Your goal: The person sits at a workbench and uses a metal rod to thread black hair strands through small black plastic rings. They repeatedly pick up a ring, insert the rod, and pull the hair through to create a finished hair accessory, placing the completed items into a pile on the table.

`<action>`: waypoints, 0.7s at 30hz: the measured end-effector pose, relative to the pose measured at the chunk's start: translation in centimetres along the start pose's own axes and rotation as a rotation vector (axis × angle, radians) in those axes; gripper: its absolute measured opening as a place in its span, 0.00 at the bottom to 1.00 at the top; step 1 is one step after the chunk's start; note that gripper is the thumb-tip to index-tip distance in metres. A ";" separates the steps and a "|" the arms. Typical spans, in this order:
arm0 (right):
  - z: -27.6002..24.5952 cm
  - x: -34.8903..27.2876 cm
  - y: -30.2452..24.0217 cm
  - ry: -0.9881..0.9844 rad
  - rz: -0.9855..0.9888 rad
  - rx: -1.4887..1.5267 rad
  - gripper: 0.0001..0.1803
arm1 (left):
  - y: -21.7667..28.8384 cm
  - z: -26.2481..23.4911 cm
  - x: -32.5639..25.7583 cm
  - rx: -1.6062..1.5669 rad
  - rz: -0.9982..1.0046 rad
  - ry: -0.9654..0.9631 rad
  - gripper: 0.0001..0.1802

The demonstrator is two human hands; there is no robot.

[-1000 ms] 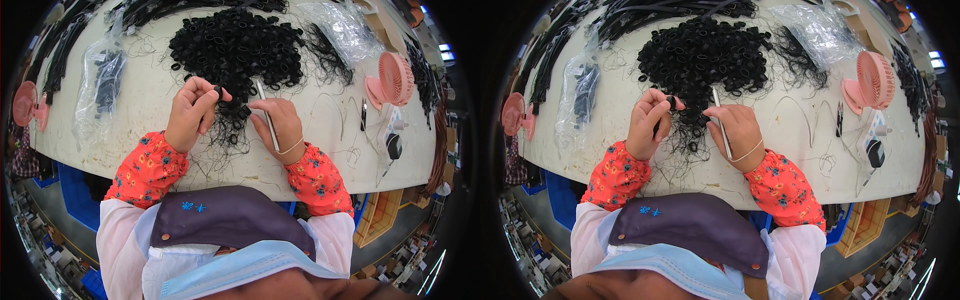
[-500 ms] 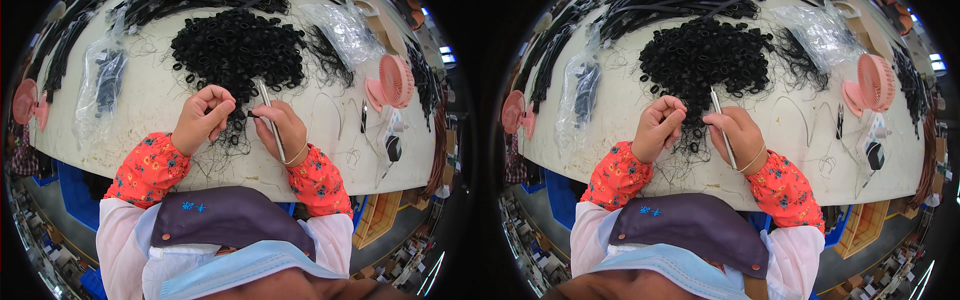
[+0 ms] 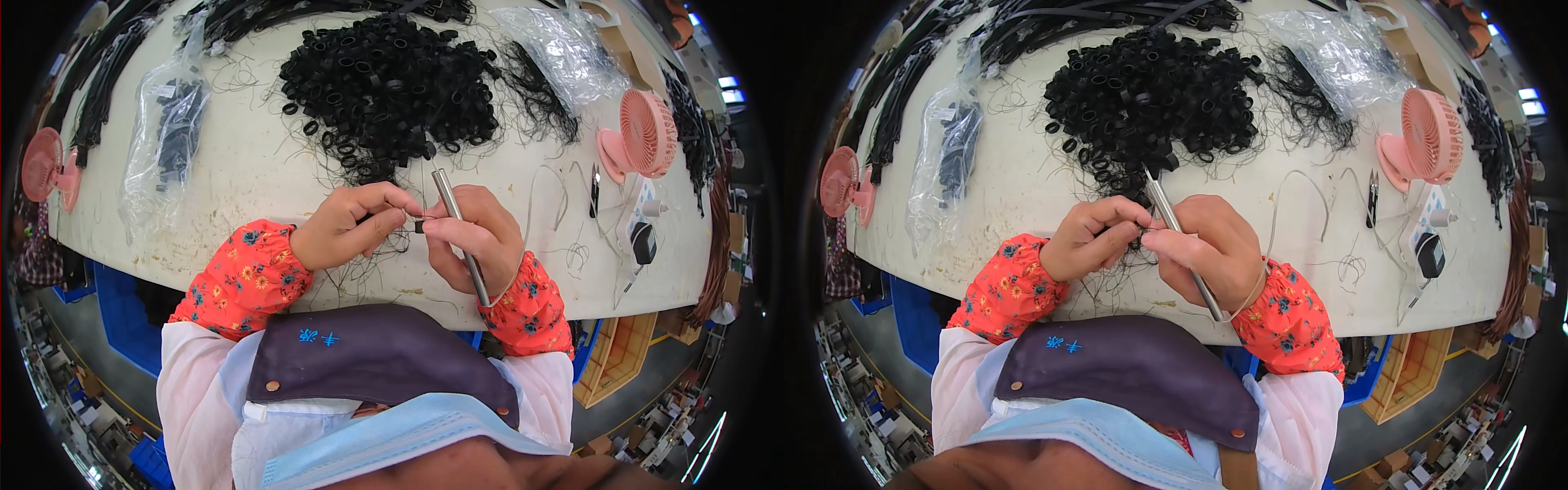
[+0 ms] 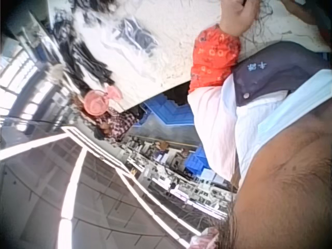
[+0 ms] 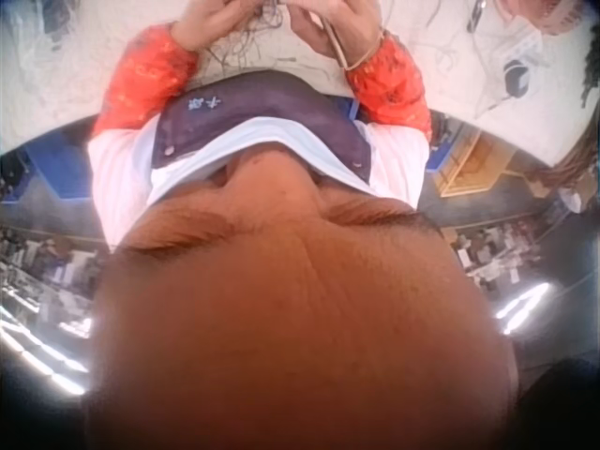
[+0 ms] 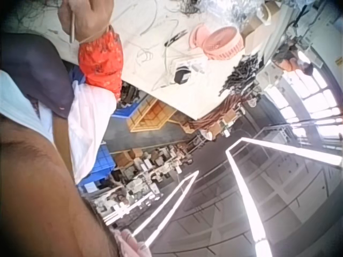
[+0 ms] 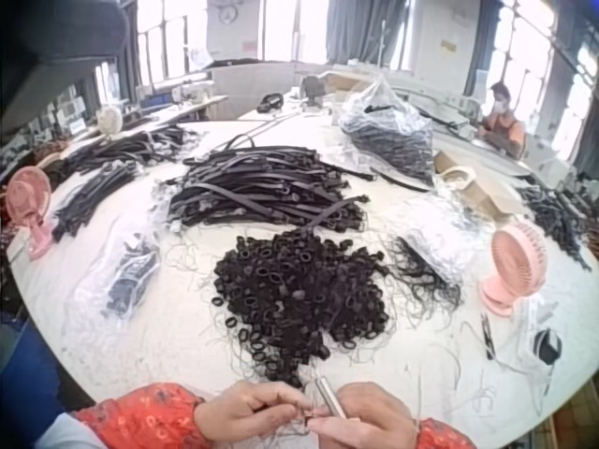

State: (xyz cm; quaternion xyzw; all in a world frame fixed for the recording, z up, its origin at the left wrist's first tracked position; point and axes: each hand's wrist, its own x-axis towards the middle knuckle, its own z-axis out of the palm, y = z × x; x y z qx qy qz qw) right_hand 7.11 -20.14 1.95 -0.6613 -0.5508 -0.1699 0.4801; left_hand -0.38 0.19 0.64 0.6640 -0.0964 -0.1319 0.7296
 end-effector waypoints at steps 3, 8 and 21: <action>0.2 0.1 -0.1 0.019 0.043 0.024 0.22 | 0.5 -0.5 0.0 -0.238 -0.095 0.091 0.11; 0.5 0.0 0.2 -0.023 0.211 0.002 0.19 | -0.1 -1.5 1.1 -0.598 -0.063 0.418 0.11; 0.5 0.0 0.5 -0.059 0.346 -0.016 0.17 | 0.2 -2.3 0.7 -0.491 -0.050 0.408 0.12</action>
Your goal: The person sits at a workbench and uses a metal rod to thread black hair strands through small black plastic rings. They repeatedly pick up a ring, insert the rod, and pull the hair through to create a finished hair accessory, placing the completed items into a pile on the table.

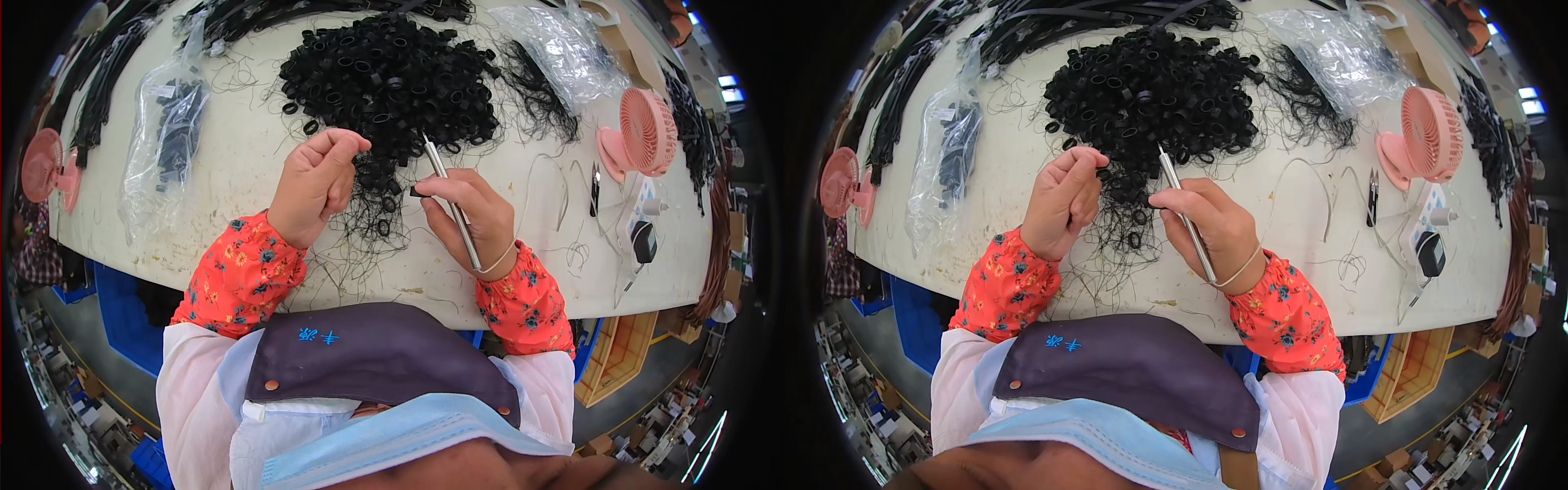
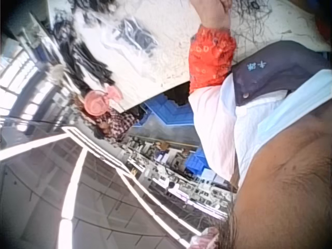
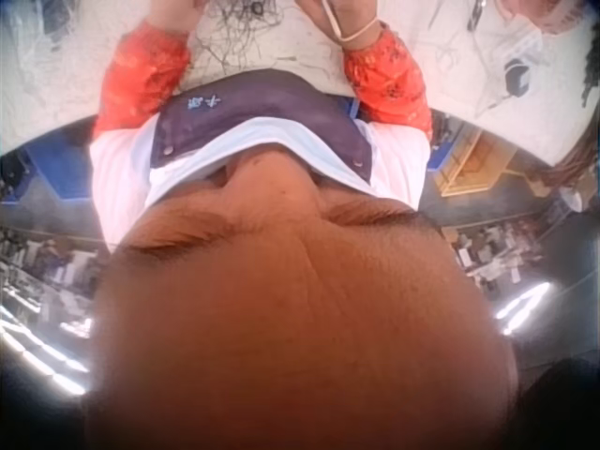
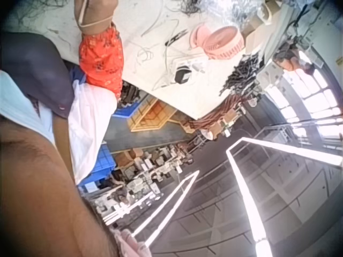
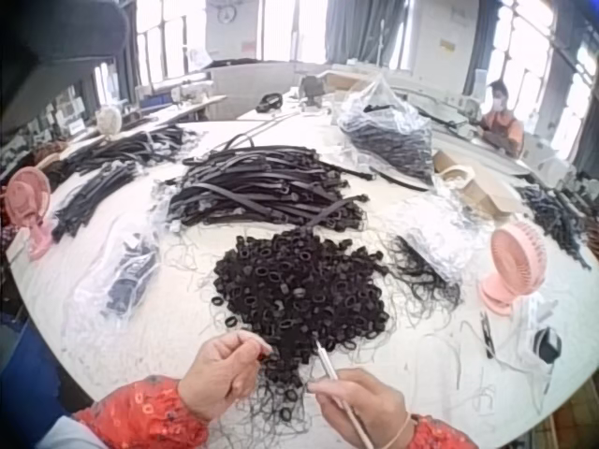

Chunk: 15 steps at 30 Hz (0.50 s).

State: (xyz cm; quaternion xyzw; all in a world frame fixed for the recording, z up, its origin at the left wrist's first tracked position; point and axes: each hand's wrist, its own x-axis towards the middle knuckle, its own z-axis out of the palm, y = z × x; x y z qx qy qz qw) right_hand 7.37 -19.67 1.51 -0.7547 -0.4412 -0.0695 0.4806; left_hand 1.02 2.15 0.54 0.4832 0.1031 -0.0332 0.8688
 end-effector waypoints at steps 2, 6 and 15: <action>0.0 -0.1 -0.1 -0.033 0.013 0.021 0.17 | 0.0 1.5 -0.7 0.375 0.071 0.078 0.11; 0.1 -0.1 0.1 -0.044 -0.081 -0.058 0.17 | -2.5 2.3 -0.5 0.606 0.414 -0.059 0.09; 0.4 -0.1 0.2 0.012 0.078 0.067 0.09 | -1.1 1.3 -0.3 0.410 0.040 -0.090 0.09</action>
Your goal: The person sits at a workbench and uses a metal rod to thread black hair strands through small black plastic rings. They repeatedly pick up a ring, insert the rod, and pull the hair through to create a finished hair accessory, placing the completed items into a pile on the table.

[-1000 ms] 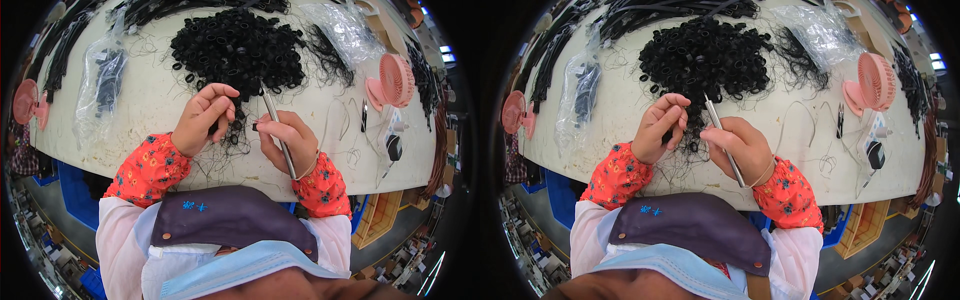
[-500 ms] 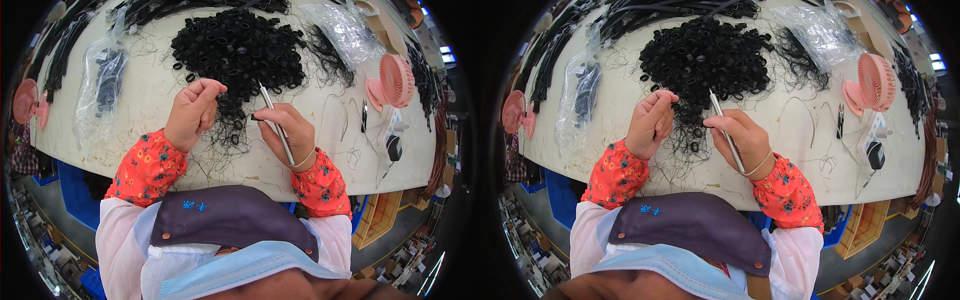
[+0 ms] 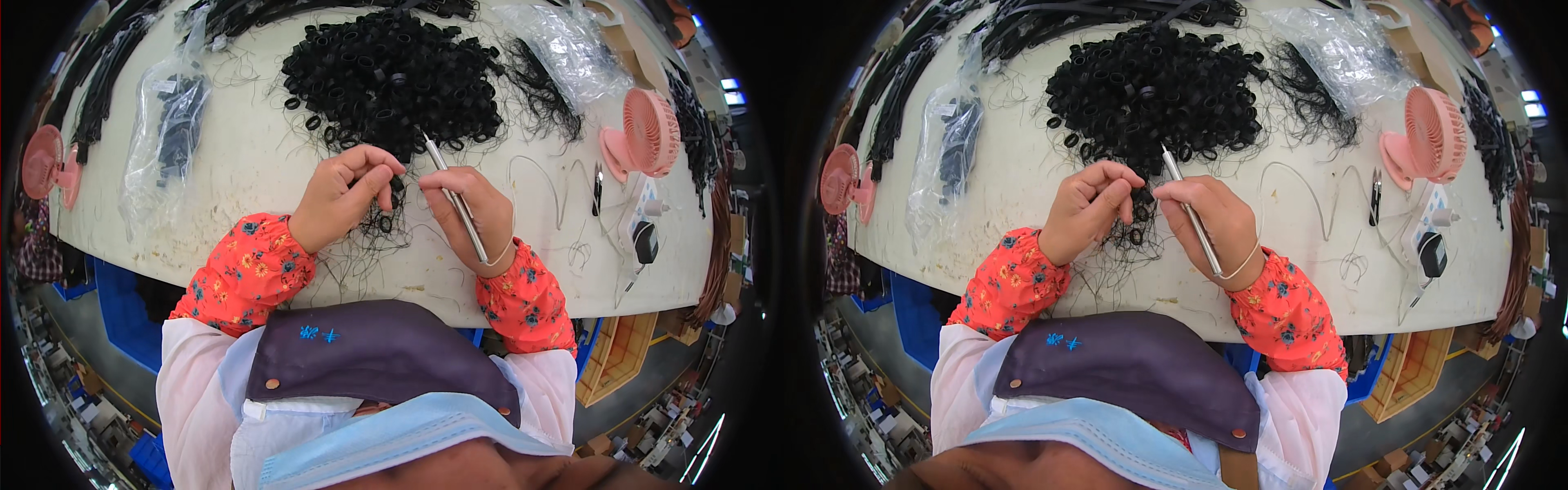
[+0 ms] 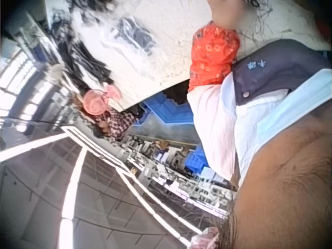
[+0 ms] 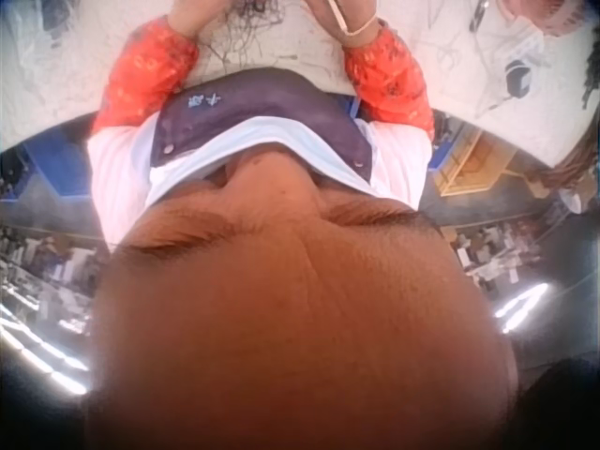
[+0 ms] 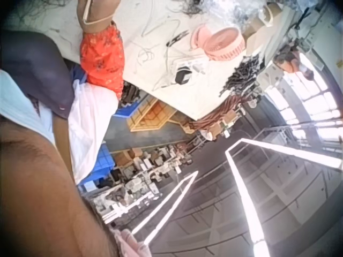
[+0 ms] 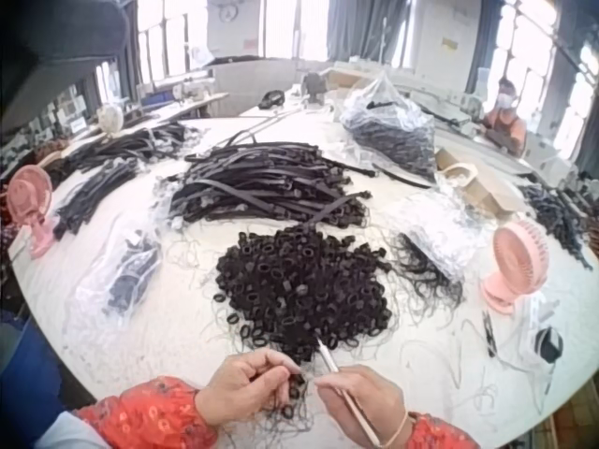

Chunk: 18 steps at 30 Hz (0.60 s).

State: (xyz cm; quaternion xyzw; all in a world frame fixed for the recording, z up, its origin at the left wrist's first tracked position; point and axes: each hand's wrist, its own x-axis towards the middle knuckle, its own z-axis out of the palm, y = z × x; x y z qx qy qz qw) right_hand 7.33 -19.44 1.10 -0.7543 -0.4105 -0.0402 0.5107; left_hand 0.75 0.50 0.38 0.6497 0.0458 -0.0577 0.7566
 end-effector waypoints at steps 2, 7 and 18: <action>-0.3 -0.1 0.2 0.021 0.069 0.017 0.06 | 0.1 -0.3 0.1 -0.098 -0.004 0.073 0.10; -0.6 -0.1 -0.2 -0.021 0.134 0.128 0.08 | 0.6 -1.5 0.3 -0.698 -0.169 -0.023 0.11; 2.8 -1.2 -0.5 -0.140 0.138 0.579 0.20 | 0.7 0.5 0.0 -1.231 -0.176 -0.144 0.14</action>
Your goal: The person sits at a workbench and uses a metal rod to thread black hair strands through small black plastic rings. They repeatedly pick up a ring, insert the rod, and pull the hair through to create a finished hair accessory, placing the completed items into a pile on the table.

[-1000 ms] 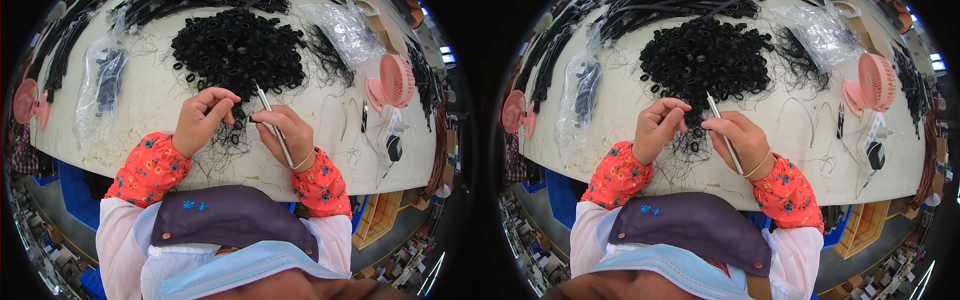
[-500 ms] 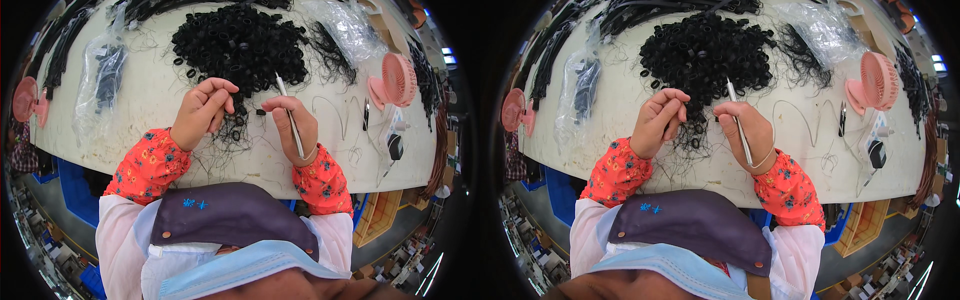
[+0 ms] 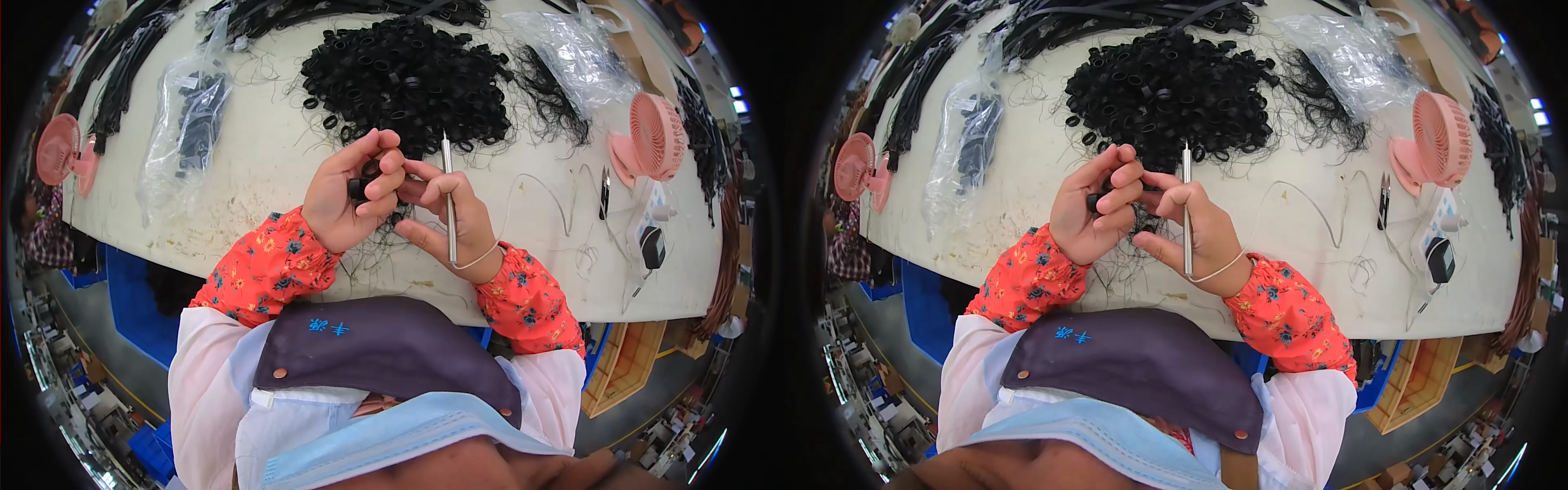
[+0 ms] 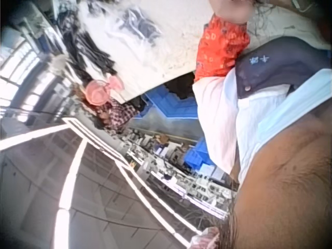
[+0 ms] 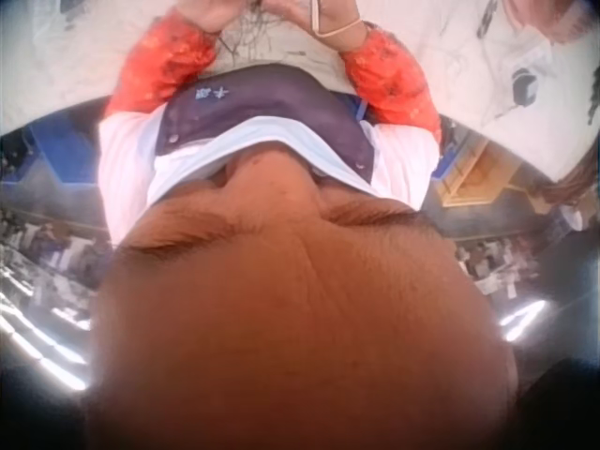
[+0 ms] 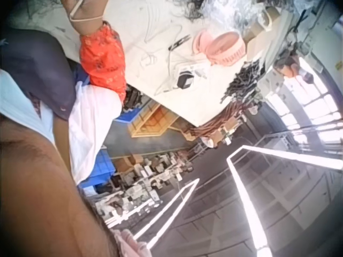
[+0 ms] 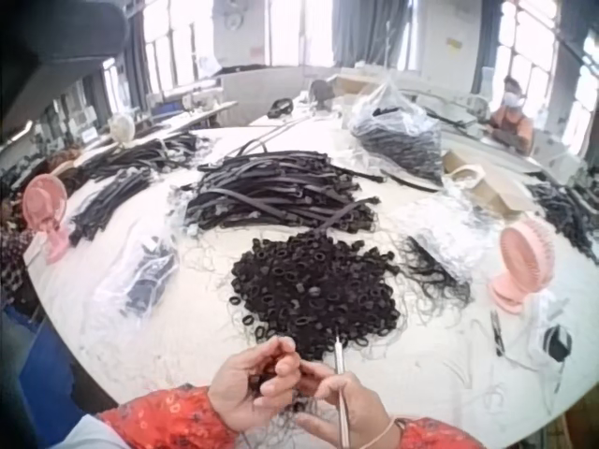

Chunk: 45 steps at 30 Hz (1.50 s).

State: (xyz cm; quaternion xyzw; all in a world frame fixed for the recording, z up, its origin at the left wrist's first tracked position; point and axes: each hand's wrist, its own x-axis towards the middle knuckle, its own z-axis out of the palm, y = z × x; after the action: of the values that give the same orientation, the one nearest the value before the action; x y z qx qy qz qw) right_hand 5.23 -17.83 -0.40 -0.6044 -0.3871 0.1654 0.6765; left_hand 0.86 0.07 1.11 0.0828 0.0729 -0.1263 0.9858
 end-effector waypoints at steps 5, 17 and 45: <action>0.4 -0.5 0.5 -0.005 0.072 0.019 0.19 | -2.2 0.7 1.3 0.075 0.250 0.149 0.12; -1.5 0.2 -0.5 0.173 -0.004 0.054 0.11 | -2.8 -0.7 2.0 -0.224 0.241 0.231 0.14; -1.7 0.2 -1.6 -0.049 -0.530 -0.829 0.14 | -4.7 1.3 2.6 0.066 0.051 0.150 0.26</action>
State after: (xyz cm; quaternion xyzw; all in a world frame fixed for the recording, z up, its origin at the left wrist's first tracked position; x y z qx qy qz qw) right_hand 6.19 -19.18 1.18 -0.6992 -0.5764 -0.1664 0.3887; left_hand 2.29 -5.30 1.28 0.1265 0.1402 -0.0967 0.9772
